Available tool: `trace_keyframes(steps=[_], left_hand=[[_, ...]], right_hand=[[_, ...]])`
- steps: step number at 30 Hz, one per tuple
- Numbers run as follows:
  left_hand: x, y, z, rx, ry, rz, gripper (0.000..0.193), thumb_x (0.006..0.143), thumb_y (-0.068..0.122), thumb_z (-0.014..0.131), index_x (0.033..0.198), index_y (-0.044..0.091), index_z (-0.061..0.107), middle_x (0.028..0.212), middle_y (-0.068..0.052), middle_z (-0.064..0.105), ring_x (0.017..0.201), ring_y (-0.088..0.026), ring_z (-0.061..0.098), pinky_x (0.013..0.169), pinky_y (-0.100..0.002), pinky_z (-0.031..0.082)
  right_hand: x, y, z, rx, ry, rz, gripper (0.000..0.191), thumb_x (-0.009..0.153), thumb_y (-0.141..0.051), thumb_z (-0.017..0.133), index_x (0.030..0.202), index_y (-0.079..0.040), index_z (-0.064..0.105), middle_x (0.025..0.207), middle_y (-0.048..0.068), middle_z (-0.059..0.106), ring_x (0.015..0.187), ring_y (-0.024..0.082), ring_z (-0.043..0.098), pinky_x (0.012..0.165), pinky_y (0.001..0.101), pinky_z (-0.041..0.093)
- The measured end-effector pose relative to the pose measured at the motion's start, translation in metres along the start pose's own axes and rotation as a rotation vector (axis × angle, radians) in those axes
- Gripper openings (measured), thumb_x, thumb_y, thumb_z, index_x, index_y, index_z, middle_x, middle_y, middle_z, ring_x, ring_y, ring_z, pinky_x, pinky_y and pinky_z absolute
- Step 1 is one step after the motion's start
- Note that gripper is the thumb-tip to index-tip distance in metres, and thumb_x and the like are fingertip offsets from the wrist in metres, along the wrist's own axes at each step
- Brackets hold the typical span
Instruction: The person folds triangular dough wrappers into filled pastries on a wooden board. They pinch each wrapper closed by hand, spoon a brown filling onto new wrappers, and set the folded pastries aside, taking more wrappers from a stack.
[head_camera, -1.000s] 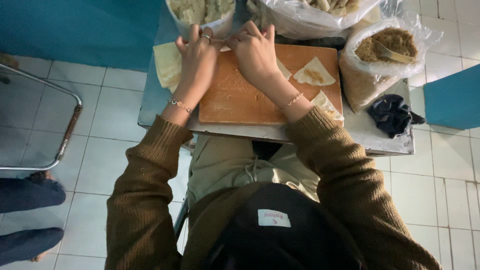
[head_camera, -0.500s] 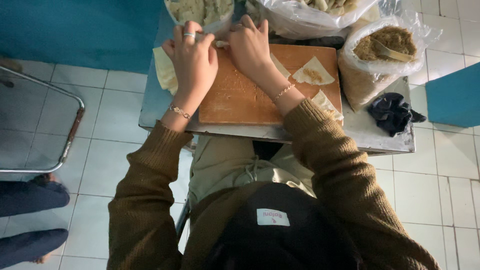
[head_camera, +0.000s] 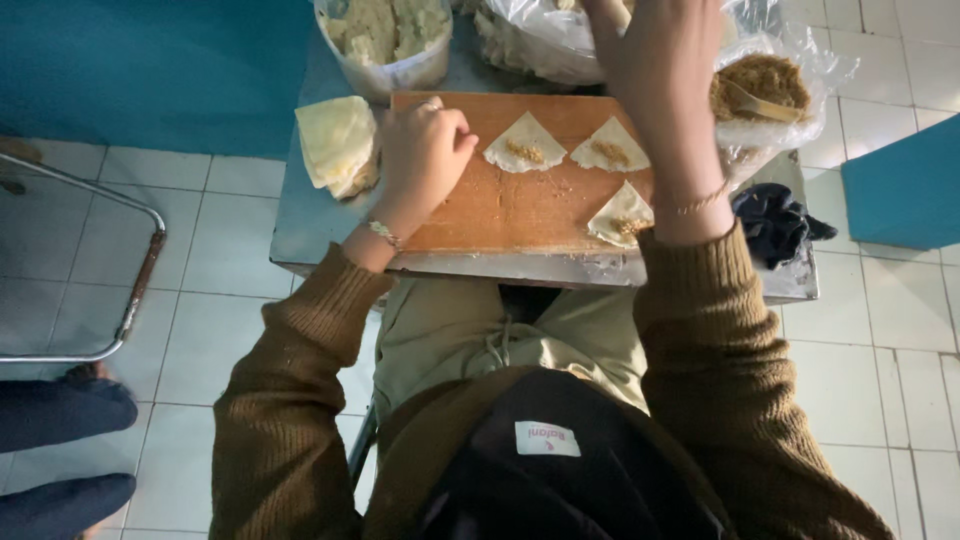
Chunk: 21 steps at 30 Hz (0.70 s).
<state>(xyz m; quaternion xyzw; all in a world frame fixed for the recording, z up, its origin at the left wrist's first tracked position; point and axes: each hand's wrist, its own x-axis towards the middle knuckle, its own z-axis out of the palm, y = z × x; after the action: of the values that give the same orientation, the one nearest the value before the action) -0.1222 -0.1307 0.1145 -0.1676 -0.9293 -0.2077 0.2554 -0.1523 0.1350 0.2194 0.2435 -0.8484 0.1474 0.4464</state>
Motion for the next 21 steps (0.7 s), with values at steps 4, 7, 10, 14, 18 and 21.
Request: trace_keyframes(steps=[4, 7, 10, 14, 18, 21], left_hand=[[-0.006, 0.019, 0.008, 0.061, 0.090, 0.108, 0.022, 0.076, 0.026, 0.083, 0.082, 0.009, 0.070, 0.104, -0.017, 0.071, 0.092, -0.033, 0.066, 0.081, -0.047, 0.042], [-0.008, 0.032, 0.011, 0.096, 0.036, 0.070, 0.017, 0.079, 0.021, 0.081, 0.082, 0.010, 0.069, 0.099, -0.014, 0.069, 0.094, -0.031, 0.065, 0.082, -0.047, 0.041], [-0.011, 0.039, 0.011, 0.109, -0.010, 0.045, 0.010, 0.083, 0.015, 0.077, 0.084, 0.009, 0.068, 0.095, -0.012, 0.067, 0.094, -0.030, 0.065, 0.082, -0.047, 0.040], [-0.010, 0.046, 0.015, 0.102, 0.016, 0.070, 0.005, 0.078, 0.009, 0.072, 0.081, 0.009, 0.068, 0.092, -0.011, 0.066, 0.092, -0.030, 0.065, 0.080, -0.047, 0.039], [-0.010, 0.050, 0.022, 0.026, 0.009, 0.069, 0.015, 0.077, 0.005, 0.071, 0.090, 0.008, 0.063, 0.090, -0.012, 0.066, 0.089, -0.032, 0.066, 0.075, -0.047, 0.040], [-0.010, 0.051, 0.027, -0.087, 0.044, 0.097, 0.031, 0.078, -0.001, 0.069, 0.106, 0.005, 0.058, 0.088, -0.013, 0.065, 0.088, -0.036, 0.065, 0.071, -0.049, 0.043]], right_hand=[[-0.046, -0.032, -0.003, 0.099, -0.331, 0.207, 0.017, 0.088, -0.026, 0.083, 0.100, -0.015, 0.080, 0.092, 0.009, 0.075, 0.071, 0.031, 0.070, 0.061, 0.0420, 0.055], [-0.070, -0.038, 0.000, -0.055, -0.547, 0.227, 0.010, 0.085, -0.029, 0.081, 0.090, -0.020, 0.081, 0.092, 0.010, 0.072, 0.077, 0.032, 0.070, 0.064, 0.0440, 0.055], [-0.089, -0.039, 0.005, -0.015, -0.543, 0.304, 0.016, 0.084, -0.031, 0.081, 0.089, -0.016, 0.079, 0.093, 0.007, 0.071, 0.085, 0.032, 0.070, 0.068, 0.0456, 0.054], [-0.101, -0.038, 0.013, 0.042, -0.468, 0.341, 0.013, 0.083, -0.026, 0.081, 0.086, -0.015, 0.077, 0.092, 0.006, 0.070, 0.093, 0.031, 0.068, 0.072, 0.0451, 0.053], [-0.102, -0.036, 0.016, 0.110, -0.438, 0.346, 0.013, 0.082, -0.022, 0.080, 0.087, -0.012, 0.072, 0.091, 0.007, 0.069, 0.091, 0.031, 0.067, 0.073, 0.0450, 0.053], [-0.102, -0.035, 0.015, 0.128, -0.452, 0.340, 0.013, 0.084, -0.019, 0.078, 0.090, -0.012, 0.069, 0.090, 0.007, 0.069, 0.088, 0.031, 0.067, 0.073, 0.0448, 0.054]])
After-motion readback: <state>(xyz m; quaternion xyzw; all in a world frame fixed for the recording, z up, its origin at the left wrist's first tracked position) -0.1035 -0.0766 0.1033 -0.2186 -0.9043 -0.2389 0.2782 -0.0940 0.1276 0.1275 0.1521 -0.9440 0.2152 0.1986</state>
